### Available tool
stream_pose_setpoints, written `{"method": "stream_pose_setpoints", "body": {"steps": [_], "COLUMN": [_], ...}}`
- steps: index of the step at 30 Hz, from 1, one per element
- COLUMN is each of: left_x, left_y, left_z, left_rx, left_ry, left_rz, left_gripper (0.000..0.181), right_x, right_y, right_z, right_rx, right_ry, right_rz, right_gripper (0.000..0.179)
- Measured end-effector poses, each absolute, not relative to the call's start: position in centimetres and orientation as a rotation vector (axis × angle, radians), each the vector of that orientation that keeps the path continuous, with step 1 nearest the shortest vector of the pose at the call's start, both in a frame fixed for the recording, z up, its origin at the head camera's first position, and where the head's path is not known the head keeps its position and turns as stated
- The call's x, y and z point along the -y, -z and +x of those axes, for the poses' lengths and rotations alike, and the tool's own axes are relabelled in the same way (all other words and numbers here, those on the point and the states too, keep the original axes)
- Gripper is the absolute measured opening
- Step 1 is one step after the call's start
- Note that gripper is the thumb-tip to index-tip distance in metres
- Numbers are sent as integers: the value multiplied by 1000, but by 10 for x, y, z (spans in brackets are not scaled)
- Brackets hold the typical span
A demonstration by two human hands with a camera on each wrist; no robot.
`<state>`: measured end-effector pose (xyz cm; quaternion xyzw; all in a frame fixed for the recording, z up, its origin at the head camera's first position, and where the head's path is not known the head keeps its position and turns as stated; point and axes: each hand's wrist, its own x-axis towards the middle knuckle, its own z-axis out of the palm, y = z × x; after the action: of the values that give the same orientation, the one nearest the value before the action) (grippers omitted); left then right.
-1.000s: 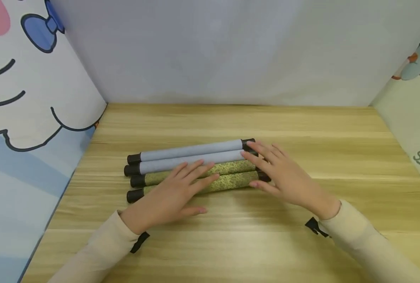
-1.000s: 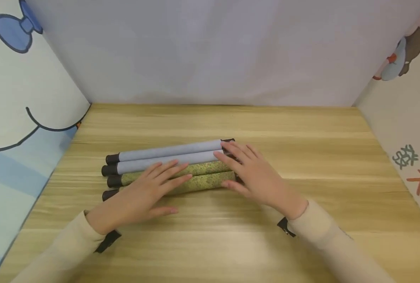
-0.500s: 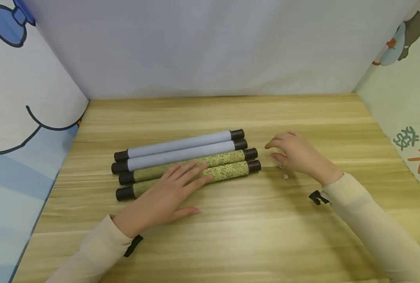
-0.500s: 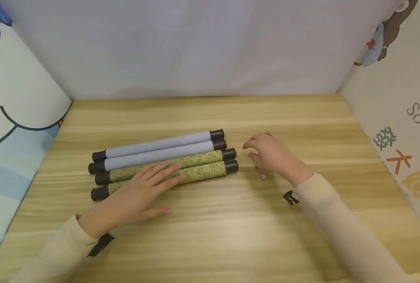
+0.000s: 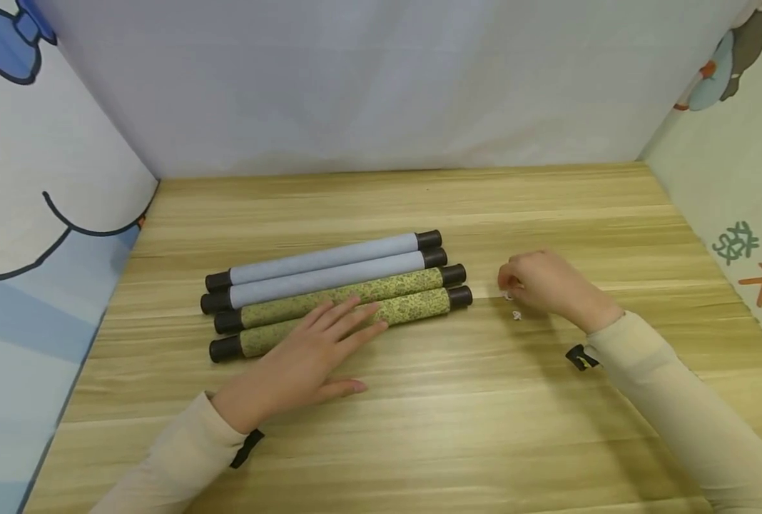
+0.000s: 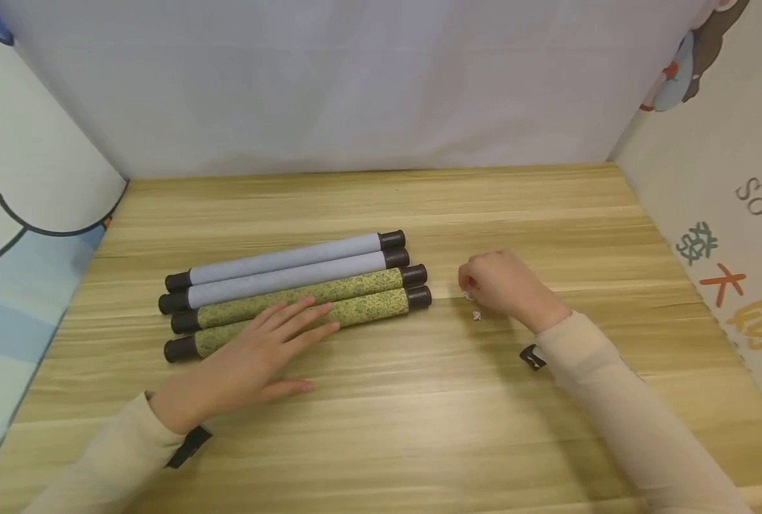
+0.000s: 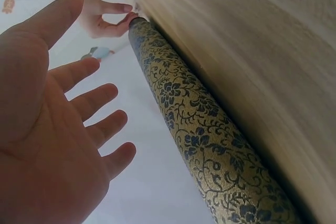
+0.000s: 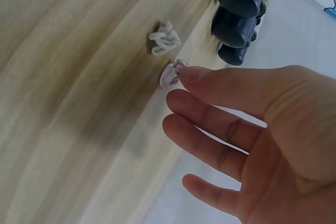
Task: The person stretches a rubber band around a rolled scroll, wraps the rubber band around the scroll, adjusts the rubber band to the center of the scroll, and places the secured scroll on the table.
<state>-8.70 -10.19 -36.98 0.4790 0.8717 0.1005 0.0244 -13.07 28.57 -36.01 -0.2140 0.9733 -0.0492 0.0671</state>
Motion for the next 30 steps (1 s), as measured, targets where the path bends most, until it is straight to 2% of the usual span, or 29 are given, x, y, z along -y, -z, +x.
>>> {"method": "stream_pose_setpoints", "body": {"steps": [12, 19, 30], "left_x": [104, 106, 103], "left_y": [371, 372, 372], "left_z": [-82, -82, -83], "left_rx": [-2665, -2673, -2691], "left_ry": [-335, -337, -359], "left_rz": [1444, 1430, 1475], "left_gripper": [81, 83, 79], "right_x": [-282, -274, -243], "right_y": [363, 353, 333], "right_z": [-132, -130, -113], "right_rx": [-2924, -2934, -3028], "right_ry": [147, 233, 235], "right_rz": [-668, -666, -971], "right_gripper": [12, 5, 9]}}
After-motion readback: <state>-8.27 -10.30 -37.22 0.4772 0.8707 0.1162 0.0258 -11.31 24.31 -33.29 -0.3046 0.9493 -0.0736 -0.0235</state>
